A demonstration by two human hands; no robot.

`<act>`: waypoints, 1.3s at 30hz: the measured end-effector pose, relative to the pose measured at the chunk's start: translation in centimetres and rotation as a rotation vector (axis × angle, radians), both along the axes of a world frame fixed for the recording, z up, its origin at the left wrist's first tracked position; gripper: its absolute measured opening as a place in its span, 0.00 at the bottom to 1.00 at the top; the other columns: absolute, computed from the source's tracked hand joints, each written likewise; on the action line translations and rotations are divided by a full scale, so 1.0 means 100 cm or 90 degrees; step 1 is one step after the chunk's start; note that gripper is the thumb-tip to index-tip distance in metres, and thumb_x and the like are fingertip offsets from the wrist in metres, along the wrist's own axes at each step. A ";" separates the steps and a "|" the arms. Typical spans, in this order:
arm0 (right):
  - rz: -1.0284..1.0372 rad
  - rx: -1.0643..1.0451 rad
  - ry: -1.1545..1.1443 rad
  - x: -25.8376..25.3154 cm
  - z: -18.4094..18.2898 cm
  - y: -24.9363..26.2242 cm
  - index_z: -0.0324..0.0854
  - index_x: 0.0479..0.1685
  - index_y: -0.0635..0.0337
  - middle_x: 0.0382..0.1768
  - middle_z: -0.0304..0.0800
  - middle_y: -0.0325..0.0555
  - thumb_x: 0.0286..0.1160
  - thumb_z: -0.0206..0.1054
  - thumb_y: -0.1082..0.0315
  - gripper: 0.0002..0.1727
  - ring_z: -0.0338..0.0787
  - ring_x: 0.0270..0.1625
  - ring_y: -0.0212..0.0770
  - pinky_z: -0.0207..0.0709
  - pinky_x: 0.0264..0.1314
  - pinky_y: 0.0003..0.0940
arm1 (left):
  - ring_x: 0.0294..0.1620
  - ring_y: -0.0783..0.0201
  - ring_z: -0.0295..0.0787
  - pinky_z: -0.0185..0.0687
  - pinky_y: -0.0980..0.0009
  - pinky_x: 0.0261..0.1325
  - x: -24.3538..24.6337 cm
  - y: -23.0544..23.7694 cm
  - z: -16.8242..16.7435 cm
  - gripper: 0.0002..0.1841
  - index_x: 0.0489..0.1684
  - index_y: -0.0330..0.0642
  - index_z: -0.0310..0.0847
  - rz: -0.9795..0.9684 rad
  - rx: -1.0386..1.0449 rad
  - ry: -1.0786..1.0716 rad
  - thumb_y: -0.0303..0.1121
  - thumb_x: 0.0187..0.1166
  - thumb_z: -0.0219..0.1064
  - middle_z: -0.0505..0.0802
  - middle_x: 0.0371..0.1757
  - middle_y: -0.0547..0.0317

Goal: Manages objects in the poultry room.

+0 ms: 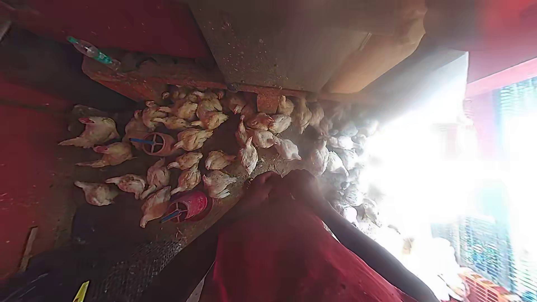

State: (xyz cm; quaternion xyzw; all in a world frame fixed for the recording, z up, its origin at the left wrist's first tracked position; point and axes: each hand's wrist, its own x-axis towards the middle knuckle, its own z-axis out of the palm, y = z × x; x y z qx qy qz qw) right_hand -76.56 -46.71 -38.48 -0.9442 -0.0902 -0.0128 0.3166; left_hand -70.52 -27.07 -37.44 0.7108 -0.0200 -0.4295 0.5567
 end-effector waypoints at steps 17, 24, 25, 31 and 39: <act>-0.172 0.364 0.268 -0.009 0.003 -0.086 0.89 0.46 0.64 0.39 0.93 0.43 0.83 0.60 0.67 0.13 0.90 0.43 0.32 0.84 0.54 0.34 | 0.52 0.65 0.91 0.84 0.61 0.63 -0.020 -0.091 0.022 0.19 0.57 0.42 0.89 -0.094 0.142 -0.245 0.47 0.86 0.63 0.95 0.49 0.55; -0.234 0.340 0.259 -0.005 -0.001 -0.068 0.89 0.47 0.63 0.36 0.92 0.44 0.86 0.60 0.63 0.14 0.90 0.40 0.36 0.85 0.51 0.39 | 0.54 0.61 0.92 0.84 0.57 0.64 -0.018 -0.090 0.027 0.17 0.59 0.40 0.88 -0.078 0.192 -0.231 0.43 0.86 0.64 0.95 0.52 0.52; -0.231 0.326 0.260 -0.004 0.000 -0.065 0.89 0.48 0.62 0.38 0.93 0.45 0.86 0.61 0.62 0.14 0.91 0.42 0.38 0.85 0.52 0.42 | 0.54 0.60 0.92 0.84 0.57 0.64 -0.017 -0.089 0.027 0.17 0.59 0.40 0.88 -0.083 0.198 -0.232 0.43 0.86 0.64 0.95 0.53 0.51; -0.270 0.227 0.225 -0.001 -0.002 -0.054 0.90 0.48 0.56 0.41 0.95 0.44 0.85 0.61 0.57 0.15 0.94 0.44 0.43 0.86 0.51 0.52 | 0.53 0.58 0.92 0.84 0.56 0.62 -0.017 -0.079 0.029 0.17 0.56 0.40 0.89 -0.105 0.226 -0.263 0.43 0.84 0.65 0.94 0.51 0.50; -0.183 0.025 0.312 0.034 0.004 -0.116 0.82 0.72 0.50 0.58 0.92 0.55 0.91 0.54 0.58 0.19 0.91 0.60 0.59 0.80 0.64 0.66 | 0.56 0.65 0.90 0.84 0.65 0.65 -0.024 -0.025 0.001 0.18 0.60 0.38 0.86 0.004 0.156 -0.275 0.43 0.87 0.64 0.93 0.56 0.51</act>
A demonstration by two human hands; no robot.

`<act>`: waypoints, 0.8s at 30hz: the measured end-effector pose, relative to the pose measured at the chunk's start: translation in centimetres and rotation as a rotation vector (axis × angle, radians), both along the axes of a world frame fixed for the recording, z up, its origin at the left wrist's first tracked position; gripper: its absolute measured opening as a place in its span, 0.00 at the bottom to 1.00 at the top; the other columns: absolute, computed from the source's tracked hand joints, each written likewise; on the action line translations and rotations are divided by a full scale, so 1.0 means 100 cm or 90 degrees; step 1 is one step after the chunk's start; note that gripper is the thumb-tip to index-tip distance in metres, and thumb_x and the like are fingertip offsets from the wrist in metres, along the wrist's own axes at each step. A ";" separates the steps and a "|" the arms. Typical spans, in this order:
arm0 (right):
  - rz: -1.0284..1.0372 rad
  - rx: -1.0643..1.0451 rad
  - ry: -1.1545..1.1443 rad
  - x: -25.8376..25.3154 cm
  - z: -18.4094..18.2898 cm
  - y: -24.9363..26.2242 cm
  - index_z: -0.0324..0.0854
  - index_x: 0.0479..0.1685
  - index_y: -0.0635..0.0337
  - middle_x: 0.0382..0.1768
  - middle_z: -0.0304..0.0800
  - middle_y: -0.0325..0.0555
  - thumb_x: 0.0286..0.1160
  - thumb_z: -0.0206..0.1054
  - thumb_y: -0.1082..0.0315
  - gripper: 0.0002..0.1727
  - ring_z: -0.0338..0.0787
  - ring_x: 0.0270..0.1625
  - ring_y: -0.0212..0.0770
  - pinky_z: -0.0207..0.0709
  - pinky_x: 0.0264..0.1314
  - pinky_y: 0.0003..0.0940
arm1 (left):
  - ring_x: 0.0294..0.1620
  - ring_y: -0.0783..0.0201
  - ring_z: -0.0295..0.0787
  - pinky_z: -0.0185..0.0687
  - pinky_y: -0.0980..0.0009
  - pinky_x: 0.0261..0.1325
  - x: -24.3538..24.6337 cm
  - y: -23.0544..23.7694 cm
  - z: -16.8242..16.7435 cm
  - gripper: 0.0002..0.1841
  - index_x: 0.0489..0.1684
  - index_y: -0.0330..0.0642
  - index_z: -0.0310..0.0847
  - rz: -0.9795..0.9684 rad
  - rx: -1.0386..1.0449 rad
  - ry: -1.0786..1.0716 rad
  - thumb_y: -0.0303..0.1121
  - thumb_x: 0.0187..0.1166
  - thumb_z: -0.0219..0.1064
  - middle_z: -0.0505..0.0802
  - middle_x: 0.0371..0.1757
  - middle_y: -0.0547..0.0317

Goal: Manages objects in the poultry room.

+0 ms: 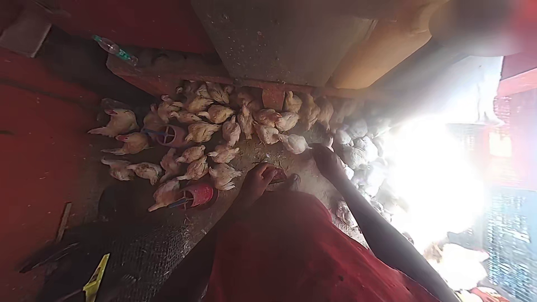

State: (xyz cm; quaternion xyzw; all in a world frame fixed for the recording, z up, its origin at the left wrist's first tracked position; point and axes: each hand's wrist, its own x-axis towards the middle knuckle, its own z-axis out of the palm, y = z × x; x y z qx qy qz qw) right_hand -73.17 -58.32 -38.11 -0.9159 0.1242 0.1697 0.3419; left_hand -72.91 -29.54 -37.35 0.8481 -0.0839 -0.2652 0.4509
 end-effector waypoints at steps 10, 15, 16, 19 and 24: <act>0.109 0.210 -0.142 -0.025 0.006 0.064 0.87 0.64 0.48 0.53 0.91 0.42 0.82 0.66 0.50 0.20 0.89 0.44 0.37 0.84 0.47 0.38 | 0.64 0.68 0.87 0.82 0.66 0.70 0.010 0.011 0.009 0.16 0.65 0.40 0.86 0.038 -0.189 0.054 0.33 0.90 0.56 0.91 0.63 0.56; 0.098 0.132 -0.162 -0.033 0.016 0.066 0.92 0.50 0.51 0.47 0.94 0.42 0.83 0.64 0.54 0.15 0.92 0.45 0.39 0.86 0.52 0.42 | 0.59 0.67 0.90 0.86 0.67 0.65 0.004 0.007 0.003 0.13 0.62 0.39 0.86 0.096 -0.210 0.077 0.34 0.87 0.64 0.93 0.59 0.57; 0.100 0.124 -0.181 -0.036 0.018 0.067 0.92 0.49 0.51 0.45 0.94 0.42 0.83 0.65 0.55 0.14 0.92 0.44 0.39 0.86 0.51 0.42 | 0.55 0.67 0.91 0.87 0.67 0.61 0.002 0.008 0.003 0.13 0.60 0.39 0.85 0.114 -0.201 0.075 0.34 0.85 0.66 0.93 0.57 0.57; 0.108 0.107 -0.211 -0.041 0.016 0.071 0.92 0.49 0.52 0.43 0.94 0.43 0.83 0.64 0.55 0.14 0.91 0.41 0.39 0.85 0.47 0.41 | 0.47 0.69 0.90 0.85 0.70 0.51 -0.001 0.010 0.002 0.11 0.55 0.42 0.87 0.132 -0.172 0.072 0.36 0.82 0.68 0.94 0.51 0.61; 0.128 0.116 -0.244 -0.043 0.012 0.073 0.93 0.47 0.50 0.42 0.94 0.41 0.82 0.65 0.56 0.13 0.90 0.41 0.38 0.84 0.50 0.42 | 0.49 0.71 0.88 0.84 0.71 0.54 -0.007 0.015 0.003 0.09 0.50 0.47 0.91 0.069 -0.141 0.001 0.39 0.80 0.71 0.92 0.51 0.64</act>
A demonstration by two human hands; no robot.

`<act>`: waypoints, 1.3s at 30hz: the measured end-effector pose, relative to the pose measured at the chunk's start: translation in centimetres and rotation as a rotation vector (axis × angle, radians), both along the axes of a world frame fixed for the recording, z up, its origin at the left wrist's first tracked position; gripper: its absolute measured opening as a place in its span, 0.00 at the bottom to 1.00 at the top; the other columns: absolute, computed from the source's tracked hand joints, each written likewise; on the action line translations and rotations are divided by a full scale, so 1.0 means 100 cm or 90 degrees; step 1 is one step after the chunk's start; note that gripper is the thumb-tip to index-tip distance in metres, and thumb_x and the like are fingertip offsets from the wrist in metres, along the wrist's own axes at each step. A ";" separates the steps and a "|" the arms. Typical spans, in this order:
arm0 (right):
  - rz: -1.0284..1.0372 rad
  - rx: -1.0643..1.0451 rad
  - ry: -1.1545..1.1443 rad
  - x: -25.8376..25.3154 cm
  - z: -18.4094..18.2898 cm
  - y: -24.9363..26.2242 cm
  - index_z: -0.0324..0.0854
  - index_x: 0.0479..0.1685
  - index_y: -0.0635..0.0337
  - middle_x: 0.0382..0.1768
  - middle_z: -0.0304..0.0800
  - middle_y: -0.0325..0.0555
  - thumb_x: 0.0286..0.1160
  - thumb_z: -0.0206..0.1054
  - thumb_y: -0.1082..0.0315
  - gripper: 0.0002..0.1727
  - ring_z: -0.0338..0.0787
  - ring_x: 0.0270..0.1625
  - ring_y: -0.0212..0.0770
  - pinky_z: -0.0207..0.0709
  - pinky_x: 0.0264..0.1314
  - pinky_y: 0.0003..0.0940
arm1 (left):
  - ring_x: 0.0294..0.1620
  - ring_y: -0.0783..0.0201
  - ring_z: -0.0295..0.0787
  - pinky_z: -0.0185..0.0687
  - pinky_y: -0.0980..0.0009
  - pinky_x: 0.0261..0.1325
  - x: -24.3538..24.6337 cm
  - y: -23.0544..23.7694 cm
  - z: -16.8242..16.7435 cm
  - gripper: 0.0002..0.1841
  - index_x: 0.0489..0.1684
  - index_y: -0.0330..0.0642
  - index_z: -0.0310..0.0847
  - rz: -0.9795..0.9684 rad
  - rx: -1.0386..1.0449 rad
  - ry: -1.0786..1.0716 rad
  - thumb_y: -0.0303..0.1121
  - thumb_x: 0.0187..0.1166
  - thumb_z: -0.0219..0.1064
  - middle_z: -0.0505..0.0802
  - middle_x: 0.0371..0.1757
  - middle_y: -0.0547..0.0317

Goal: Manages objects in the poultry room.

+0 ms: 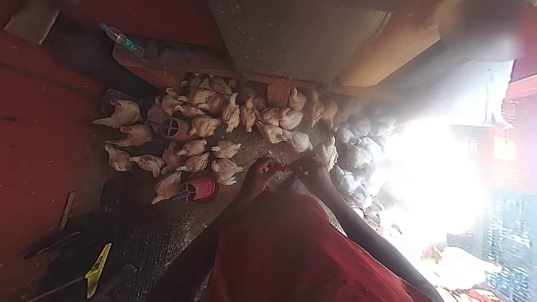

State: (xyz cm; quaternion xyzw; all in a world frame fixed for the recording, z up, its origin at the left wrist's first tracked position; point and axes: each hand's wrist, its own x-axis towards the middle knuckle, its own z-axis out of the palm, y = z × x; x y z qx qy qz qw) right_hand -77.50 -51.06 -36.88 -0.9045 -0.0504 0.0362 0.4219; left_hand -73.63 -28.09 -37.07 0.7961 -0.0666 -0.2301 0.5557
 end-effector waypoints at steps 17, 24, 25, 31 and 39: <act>-0.026 -0.034 -0.087 -0.019 -0.005 -0.005 0.94 0.42 0.49 0.41 0.95 0.38 0.82 0.66 0.56 0.12 0.92 0.44 0.37 0.86 0.53 0.40 | 0.31 0.75 0.83 0.82 0.76 0.40 -0.015 -0.008 0.012 0.09 0.51 0.47 0.89 0.026 -0.010 0.075 0.38 0.81 0.71 0.92 0.42 0.67; -0.015 -0.018 -0.033 -0.021 -0.003 -0.012 0.92 0.49 0.49 0.38 0.93 0.39 0.79 0.67 0.59 0.11 0.90 0.41 0.38 0.84 0.51 0.42 | 0.30 0.76 0.84 0.84 0.76 0.41 -0.011 -0.012 0.012 0.09 0.51 0.46 0.89 0.049 0.019 0.078 0.38 0.81 0.72 0.92 0.41 0.66; -0.010 -0.013 -0.023 -0.021 -0.005 -0.012 0.92 0.49 0.49 0.39 0.92 0.39 0.78 0.66 0.60 0.11 0.90 0.42 0.38 0.84 0.52 0.42 | 0.30 0.76 0.85 0.84 0.76 0.41 -0.011 -0.013 0.013 0.09 0.50 0.45 0.88 0.042 0.020 0.090 0.38 0.81 0.72 0.93 0.41 0.66; -0.053 0.052 0.106 -0.016 -0.010 -0.014 0.91 0.48 0.54 0.44 0.93 0.43 0.88 0.58 0.51 0.19 0.91 0.46 0.40 0.85 0.53 0.45 | 0.34 0.75 0.85 0.84 0.77 0.40 -0.014 -0.014 0.009 0.09 0.50 0.45 0.90 0.013 0.027 0.025 0.38 0.82 0.71 0.92 0.47 0.64; -0.036 0.102 0.035 -0.015 -0.010 -0.024 0.87 0.65 0.53 0.61 0.91 0.45 0.89 0.56 0.56 0.19 0.90 0.60 0.38 0.84 0.63 0.40 | 0.59 0.62 0.90 0.87 0.66 0.64 -0.006 -0.007 -0.016 0.08 0.47 0.36 0.91 0.051 -0.113 -0.181 0.23 0.78 0.66 0.92 0.57 0.51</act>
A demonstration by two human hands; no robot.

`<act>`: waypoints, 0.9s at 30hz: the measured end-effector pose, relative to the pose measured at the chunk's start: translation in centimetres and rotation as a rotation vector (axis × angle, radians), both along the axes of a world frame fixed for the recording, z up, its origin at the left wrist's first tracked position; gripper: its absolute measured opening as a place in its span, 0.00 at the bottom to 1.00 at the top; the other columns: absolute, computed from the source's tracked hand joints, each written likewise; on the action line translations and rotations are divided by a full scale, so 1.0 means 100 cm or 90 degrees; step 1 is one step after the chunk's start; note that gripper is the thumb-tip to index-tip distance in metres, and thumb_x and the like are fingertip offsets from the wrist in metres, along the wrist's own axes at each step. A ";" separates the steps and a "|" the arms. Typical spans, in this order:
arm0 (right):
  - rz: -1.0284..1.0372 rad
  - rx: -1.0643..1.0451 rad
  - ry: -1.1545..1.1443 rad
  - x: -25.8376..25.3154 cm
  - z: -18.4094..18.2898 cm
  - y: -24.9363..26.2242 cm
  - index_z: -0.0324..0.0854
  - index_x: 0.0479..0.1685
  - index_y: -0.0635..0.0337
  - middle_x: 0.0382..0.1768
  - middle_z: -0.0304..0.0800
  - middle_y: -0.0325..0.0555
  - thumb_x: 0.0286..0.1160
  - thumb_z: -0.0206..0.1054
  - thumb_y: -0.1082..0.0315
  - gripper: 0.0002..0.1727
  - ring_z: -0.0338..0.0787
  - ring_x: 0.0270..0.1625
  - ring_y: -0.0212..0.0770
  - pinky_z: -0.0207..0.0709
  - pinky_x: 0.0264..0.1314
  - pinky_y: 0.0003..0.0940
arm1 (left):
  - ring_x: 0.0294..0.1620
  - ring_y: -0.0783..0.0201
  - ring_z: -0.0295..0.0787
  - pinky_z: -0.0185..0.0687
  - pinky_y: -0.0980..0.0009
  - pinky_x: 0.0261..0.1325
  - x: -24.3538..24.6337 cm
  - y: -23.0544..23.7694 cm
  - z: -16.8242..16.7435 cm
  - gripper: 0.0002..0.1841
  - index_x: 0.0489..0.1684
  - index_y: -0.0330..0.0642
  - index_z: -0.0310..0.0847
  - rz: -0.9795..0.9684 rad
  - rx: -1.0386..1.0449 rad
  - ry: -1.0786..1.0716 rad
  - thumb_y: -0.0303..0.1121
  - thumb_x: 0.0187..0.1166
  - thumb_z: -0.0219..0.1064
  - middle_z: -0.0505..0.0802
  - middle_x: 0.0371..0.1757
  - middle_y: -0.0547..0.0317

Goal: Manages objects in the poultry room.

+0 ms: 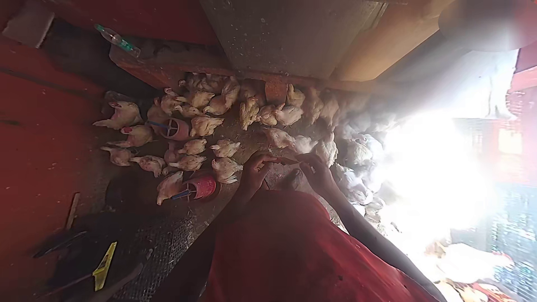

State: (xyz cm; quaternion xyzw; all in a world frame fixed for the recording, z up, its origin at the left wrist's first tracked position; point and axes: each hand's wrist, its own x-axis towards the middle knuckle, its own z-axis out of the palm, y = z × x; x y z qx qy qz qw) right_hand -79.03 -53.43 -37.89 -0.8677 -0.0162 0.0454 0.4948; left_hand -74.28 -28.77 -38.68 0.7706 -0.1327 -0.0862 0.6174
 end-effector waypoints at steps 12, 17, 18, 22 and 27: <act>-0.031 -0.068 -0.054 0.002 -0.011 0.008 0.94 0.51 0.45 0.52 0.95 0.37 0.84 0.65 0.53 0.14 0.91 0.58 0.35 0.86 0.61 0.38 | 0.50 0.65 0.91 0.90 0.68 0.56 0.001 -0.016 0.009 0.08 0.51 0.38 0.90 -0.038 -0.020 0.207 0.30 0.81 0.70 0.93 0.54 0.55; -0.031 -0.095 -0.052 0.005 -0.005 0.003 0.95 0.51 0.46 0.51 0.96 0.37 0.85 0.63 0.53 0.15 0.93 0.56 0.36 0.87 0.61 0.40 | 0.43 0.67 0.92 0.90 0.70 0.51 0.008 -0.017 0.018 0.10 0.54 0.37 0.87 -0.058 -0.029 0.267 0.33 0.85 0.66 0.94 0.46 0.58; -0.031 -0.092 -0.059 0.005 -0.006 0.003 0.95 0.51 0.45 0.51 0.96 0.37 0.85 0.64 0.53 0.15 0.93 0.55 0.35 0.87 0.59 0.39 | 0.43 0.67 0.91 0.89 0.70 0.51 0.011 -0.017 0.019 0.10 0.54 0.37 0.87 -0.063 -0.031 0.275 0.33 0.85 0.66 0.94 0.45 0.58; -0.033 -0.093 -0.042 0.008 0.000 0.004 0.93 0.49 0.50 0.45 0.95 0.38 0.82 0.67 0.51 0.15 0.92 0.43 0.35 0.87 0.49 0.39 | 0.49 0.71 0.88 0.85 0.72 0.55 0.014 -0.016 0.019 0.10 0.52 0.42 0.90 -0.088 0.012 0.243 0.35 0.85 0.66 0.91 0.53 0.61; -0.003 -0.117 -0.025 0.009 0.005 0.007 0.91 0.46 0.51 0.41 0.94 0.41 0.83 0.65 0.51 0.16 0.92 0.41 0.38 0.86 0.48 0.42 | 0.52 0.71 0.87 0.85 0.70 0.57 0.012 -0.013 0.018 0.09 0.49 0.46 0.91 -0.112 0.051 0.246 0.38 0.84 0.66 0.90 0.56 0.62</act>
